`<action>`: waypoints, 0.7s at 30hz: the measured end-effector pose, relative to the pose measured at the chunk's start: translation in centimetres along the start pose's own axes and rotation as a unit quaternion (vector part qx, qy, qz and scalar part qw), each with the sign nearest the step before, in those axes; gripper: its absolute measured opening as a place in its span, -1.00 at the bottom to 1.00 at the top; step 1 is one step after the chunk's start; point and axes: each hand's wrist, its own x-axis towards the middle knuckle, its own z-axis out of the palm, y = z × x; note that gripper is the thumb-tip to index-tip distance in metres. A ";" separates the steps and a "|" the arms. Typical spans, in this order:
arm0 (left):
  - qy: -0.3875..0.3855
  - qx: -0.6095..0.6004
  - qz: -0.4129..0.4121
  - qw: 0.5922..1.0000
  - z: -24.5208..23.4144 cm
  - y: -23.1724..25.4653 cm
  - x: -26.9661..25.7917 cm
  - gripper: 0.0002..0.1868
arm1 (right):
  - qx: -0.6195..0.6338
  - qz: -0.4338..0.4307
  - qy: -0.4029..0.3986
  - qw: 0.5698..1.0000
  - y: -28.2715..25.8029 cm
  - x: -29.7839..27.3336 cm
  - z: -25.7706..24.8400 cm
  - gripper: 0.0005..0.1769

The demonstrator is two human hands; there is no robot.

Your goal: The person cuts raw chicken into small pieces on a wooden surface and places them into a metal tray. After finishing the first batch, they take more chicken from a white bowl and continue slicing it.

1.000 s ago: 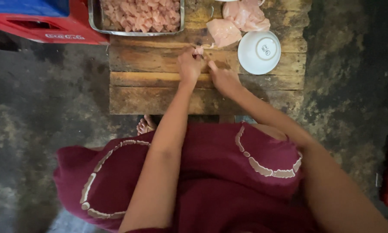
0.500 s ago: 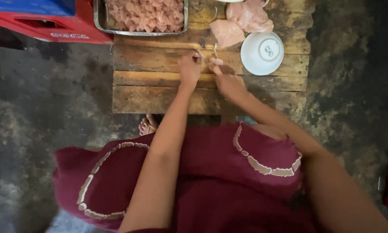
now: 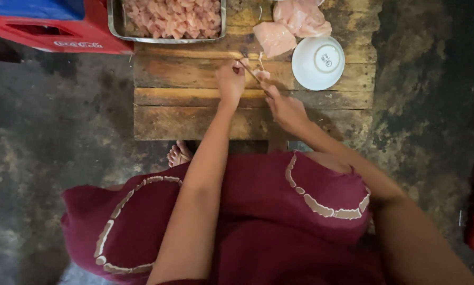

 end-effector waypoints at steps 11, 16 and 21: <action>0.033 0.008 -0.014 0.999 -1.4 -0.5 0.2 -0.92 | 0.021 -0.023 0.041 0.999 2.0 0.9 2.1 -0.62; 0.027 -0.012 -0.023 0.999 -1.6 0.6 -0.6 -0.94 | 0.068 -0.042 0.023 0.997 -0.5 -0.5 -0.7 -0.49; -0.008 0.023 -0.022 0.999 -1.4 0.0 0.1 -0.92 | -0.014 -0.221 0.225 0.949 2.8 5.5 5.2 -0.40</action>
